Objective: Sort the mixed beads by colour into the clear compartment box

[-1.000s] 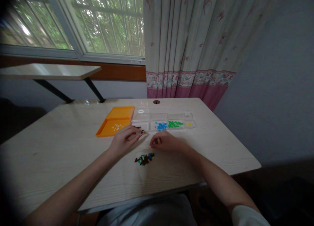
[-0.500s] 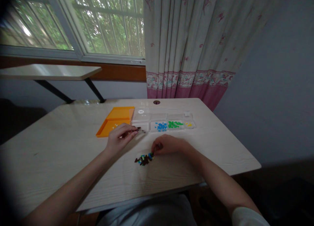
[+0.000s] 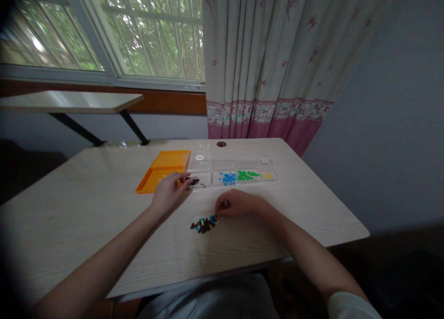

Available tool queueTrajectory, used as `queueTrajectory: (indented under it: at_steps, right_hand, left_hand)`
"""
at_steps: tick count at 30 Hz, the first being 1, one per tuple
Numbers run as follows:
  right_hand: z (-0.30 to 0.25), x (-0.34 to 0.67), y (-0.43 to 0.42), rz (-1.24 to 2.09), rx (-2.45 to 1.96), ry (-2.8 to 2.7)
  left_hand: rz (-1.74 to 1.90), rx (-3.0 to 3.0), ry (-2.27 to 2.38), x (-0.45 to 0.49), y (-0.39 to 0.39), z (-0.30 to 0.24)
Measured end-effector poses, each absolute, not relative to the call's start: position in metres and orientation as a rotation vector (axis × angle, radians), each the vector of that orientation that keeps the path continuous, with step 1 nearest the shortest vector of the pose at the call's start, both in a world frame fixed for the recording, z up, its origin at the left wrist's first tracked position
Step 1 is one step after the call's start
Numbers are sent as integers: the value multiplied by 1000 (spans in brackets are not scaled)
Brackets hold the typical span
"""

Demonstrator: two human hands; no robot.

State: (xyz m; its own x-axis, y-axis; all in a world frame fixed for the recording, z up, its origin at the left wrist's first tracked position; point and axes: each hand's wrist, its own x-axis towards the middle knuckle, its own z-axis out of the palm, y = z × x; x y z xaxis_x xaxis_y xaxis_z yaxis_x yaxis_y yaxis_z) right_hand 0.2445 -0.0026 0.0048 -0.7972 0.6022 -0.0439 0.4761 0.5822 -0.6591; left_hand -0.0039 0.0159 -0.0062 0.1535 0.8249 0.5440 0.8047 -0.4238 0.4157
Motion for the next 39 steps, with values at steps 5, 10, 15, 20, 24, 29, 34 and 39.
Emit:
queueTrajectory:
  at_steps: [5, 10, 15, 20, 24, 29, 34, 39]
  right_hand:
    - [2, 239, 0, 680, -977, -2407]
    - [-5, 233, -1, 525, -991, -2247]
    - [-9, 227, -6, 477, -956, -2252]
    - [-9, 225, -7, 479, -985, -2230]
    - [-8, 225, -8, 483, -991, -2205]
    - [-8, 225, -8, 480, -1003, -2200]
    - [0, 234, -6, 624, -970, -2305]
    - [8, 247, -8, 1133, -894, -2606]
  left_hand:
    - [1016, 2499, 1223, 3, 6, -4]
    - [881, 2544, 981, 20, -9, -3]
    - [941, 2549, 980, 23, -12, -2]
    - [992, 2558, 938, 22, -12, -2]
    - [993, 2530, 942, 23, -12, -2]
    - [1028, 2490, 953, 24, -11, -2]
    - [1186, 2378, 1061, 19, -10, 4]
    - [1451, 2298, 1194, 11, -12, 16]
